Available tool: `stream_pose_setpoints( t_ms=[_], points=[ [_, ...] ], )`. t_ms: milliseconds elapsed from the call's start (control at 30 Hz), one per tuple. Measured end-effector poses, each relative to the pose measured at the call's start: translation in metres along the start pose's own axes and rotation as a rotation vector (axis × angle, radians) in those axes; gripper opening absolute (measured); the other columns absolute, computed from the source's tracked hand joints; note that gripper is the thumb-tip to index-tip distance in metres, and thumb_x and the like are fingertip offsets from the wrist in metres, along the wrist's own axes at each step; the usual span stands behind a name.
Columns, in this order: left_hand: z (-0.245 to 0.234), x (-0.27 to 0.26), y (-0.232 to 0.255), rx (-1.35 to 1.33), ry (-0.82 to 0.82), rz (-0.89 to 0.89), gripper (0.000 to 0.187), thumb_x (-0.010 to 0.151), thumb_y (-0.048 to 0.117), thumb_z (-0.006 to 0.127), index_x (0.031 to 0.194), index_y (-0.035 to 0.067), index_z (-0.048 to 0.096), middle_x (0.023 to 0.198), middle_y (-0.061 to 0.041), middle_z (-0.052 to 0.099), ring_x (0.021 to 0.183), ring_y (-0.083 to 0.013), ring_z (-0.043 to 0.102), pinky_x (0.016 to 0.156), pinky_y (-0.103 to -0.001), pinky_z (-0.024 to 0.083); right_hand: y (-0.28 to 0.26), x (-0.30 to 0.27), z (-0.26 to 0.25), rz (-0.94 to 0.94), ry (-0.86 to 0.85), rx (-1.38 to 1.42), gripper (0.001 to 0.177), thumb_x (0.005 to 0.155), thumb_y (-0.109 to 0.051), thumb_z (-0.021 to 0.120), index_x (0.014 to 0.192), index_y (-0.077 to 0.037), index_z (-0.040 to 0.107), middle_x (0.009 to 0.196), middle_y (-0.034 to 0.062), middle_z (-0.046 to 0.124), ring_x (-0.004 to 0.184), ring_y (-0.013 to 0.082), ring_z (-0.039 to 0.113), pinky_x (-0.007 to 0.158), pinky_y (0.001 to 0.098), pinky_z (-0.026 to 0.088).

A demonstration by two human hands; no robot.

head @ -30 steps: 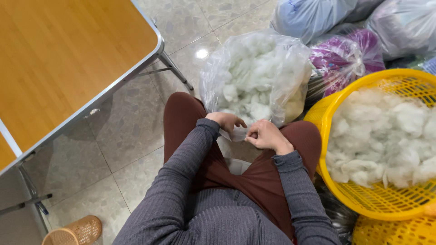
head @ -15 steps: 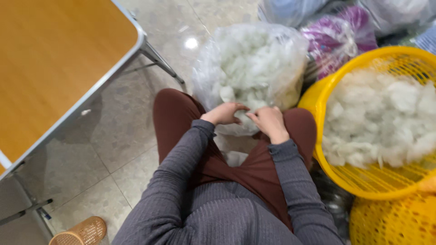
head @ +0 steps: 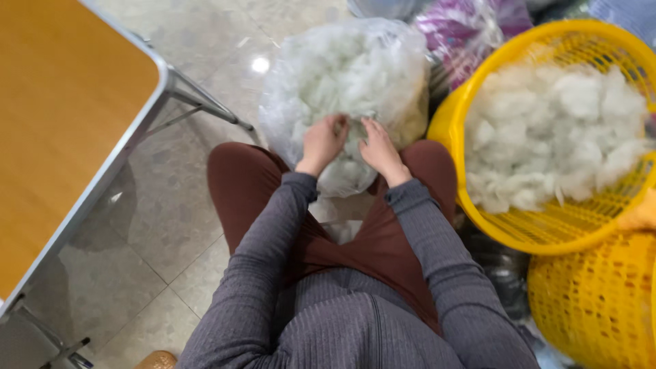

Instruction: The person sits on a low stool and repeatedly pulls white synthetic filling from a large plastic bag, placing it into a yellow basket. Later, the person handles a yellow plush toy, pressing and adjusting the filling inside it.

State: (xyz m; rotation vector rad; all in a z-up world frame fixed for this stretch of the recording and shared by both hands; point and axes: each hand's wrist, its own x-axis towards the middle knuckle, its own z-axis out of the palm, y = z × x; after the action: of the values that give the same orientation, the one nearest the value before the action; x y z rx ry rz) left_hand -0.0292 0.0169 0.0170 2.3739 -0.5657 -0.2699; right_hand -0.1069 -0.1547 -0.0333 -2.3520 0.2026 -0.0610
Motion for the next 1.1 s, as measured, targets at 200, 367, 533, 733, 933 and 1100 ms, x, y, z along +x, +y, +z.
stream_pose_setpoints(
  t_ms=[200,367,533,733,933,1100],
  points=[
    [0.019,0.042,0.029,0.013,0.215,0.19,0.075,0.081,0.025,0.081,0.147,0.018,0.049,0.144,-0.017,0.051,0.123,-0.0403,0.053,0.098,-0.047,0.05,0.015,0.008,0.003,0.318,0.127,0.055,0.099,0.095,-0.026,0.071,0.156,0.01,0.002,0.155,0.0514,-0.008,0.147,0.0603,0.004,0.122,0.0496,0.018],
    [0.061,0.054,0.021,0.302,-0.035,0.19,0.085,0.069,0.025,0.084,0.146,0.024,0.048,0.142,-0.016,0.051,0.119,-0.0393,0.05,0.091,-0.052,0.046,-0.001,0.0,-0.01,0.186,0.425,-0.06,0.094,0.096,-0.025,0.072,0.157,0.009,0.01,0.156,0.0504,0.001,0.149,0.062,0.0,0.124,0.056,0.011],
    [0.104,0.057,-0.02,0.529,-0.136,0.407,0.042,0.097,0.025,0.067,0.136,0.012,0.061,0.136,-0.011,0.062,0.126,-0.0335,0.05,0.1,-0.052,0.044,-0.027,-0.005,0.007,0.0,0.195,0.023,0.051,0.108,-0.017,0.055,0.158,-0.015,0.045,0.175,0.0195,0.041,0.161,0.0336,0.034,0.133,0.041,0.03],
    [0.122,0.054,-0.062,0.757,-0.211,0.647,0.03,0.086,0.023,0.059,0.109,0.009,0.072,0.114,-0.008,0.071,0.121,-0.0285,0.056,0.11,-0.055,0.034,0.005,0.032,0.038,0.529,0.268,0.39,0.093,0.096,-0.041,0.066,0.161,-0.001,0.012,0.163,0.0328,0.022,0.152,0.0437,0.024,0.124,0.0474,0.025],
    [0.144,0.022,-0.112,0.958,-0.654,0.703,0.025,0.098,0.017,0.054,0.099,0.011,0.078,0.104,-0.009,0.077,0.101,-0.0239,0.073,0.113,-0.05,0.036,0.026,0.042,0.037,0.681,0.477,0.273,0.112,0.092,-0.041,0.072,0.163,-0.005,-0.007,0.168,0.0337,0.006,0.154,0.0509,0.003,0.125,0.0529,0.008],
    [0.129,0.014,-0.102,0.866,-0.675,0.617,0.02,0.088,0.017,0.063,0.097,0.009,0.079,0.108,-0.011,0.076,0.112,-0.0274,0.068,0.093,-0.042,0.051,0.002,0.032,0.02,0.337,0.482,0.223,0.091,0.098,-0.031,0.071,0.161,-0.002,0.012,0.165,0.0352,0.017,0.154,0.0472,0.017,0.124,0.0494,0.021]
  ],
)
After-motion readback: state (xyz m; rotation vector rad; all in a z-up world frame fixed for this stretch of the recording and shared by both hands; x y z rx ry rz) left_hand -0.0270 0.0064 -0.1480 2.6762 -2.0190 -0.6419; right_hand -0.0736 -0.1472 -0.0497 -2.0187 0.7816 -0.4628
